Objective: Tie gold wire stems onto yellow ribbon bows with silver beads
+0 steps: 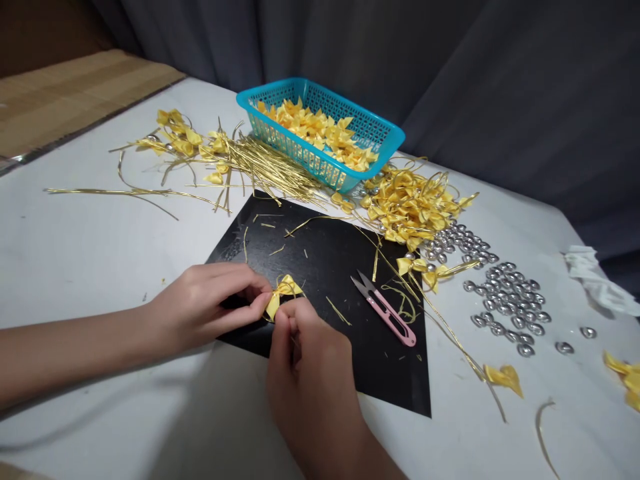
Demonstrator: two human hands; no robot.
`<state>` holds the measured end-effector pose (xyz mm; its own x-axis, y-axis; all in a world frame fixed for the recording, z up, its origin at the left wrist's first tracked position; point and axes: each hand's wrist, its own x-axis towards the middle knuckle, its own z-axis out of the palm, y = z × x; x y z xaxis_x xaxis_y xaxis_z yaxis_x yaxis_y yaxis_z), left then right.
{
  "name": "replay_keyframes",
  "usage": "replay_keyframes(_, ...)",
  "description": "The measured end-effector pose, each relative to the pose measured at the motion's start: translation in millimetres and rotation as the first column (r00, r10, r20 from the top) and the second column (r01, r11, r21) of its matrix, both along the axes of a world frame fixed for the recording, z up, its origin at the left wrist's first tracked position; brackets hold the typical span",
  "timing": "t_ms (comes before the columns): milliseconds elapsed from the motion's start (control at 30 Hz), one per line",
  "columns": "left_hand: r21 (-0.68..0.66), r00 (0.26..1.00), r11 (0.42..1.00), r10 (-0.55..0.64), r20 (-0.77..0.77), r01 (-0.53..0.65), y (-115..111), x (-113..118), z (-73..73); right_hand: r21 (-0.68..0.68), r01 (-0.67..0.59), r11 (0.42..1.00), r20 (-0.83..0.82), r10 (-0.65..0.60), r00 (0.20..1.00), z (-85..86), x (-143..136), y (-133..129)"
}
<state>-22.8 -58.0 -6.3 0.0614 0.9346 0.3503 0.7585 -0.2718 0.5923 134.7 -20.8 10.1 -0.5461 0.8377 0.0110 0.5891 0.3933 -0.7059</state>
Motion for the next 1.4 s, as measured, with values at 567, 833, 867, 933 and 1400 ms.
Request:
replay_keyframes(567, -0.013, 0.99, 0.998, 0.055, 0.128, -0.054, -4, 2, 1.8, 0.015, -0.026, 1.0, -0.134, 0.028, 0.991, -9.4, -6, -2)
replay_keyframes(833, 0.065, 0.984, 0.996, 0.055, 0.169, -0.067, -6, 4, -0.6, -0.028, 0.026, 0.999, -0.186, -0.03, 0.982, -8.8, -10, -7)
replay_keyframes(867, 0.07, 0.985, 0.996, 0.05, 0.164, -0.062, -6, 4, -0.5, -0.038, 0.028, 0.999, -0.19, -0.035, 0.981, -8.9, -10, -7)
replay_keyframes(933, 0.08, 0.988, 0.995, 0.048, 0.145, -0.06, -6, 4, -0.4, -0.055, 0.029, 0.998, -0.203, -0.039, 0.978, -8.8, -10, -7)
replay_keyframes(1400, 0.238, 1.0, 0.971, -0.017, 0.0, 0.016, -6, 4, -2.3, -0.158, 0.009, 0.987, -0.253, -0.049, 0.966, -8.1, -11, -9)
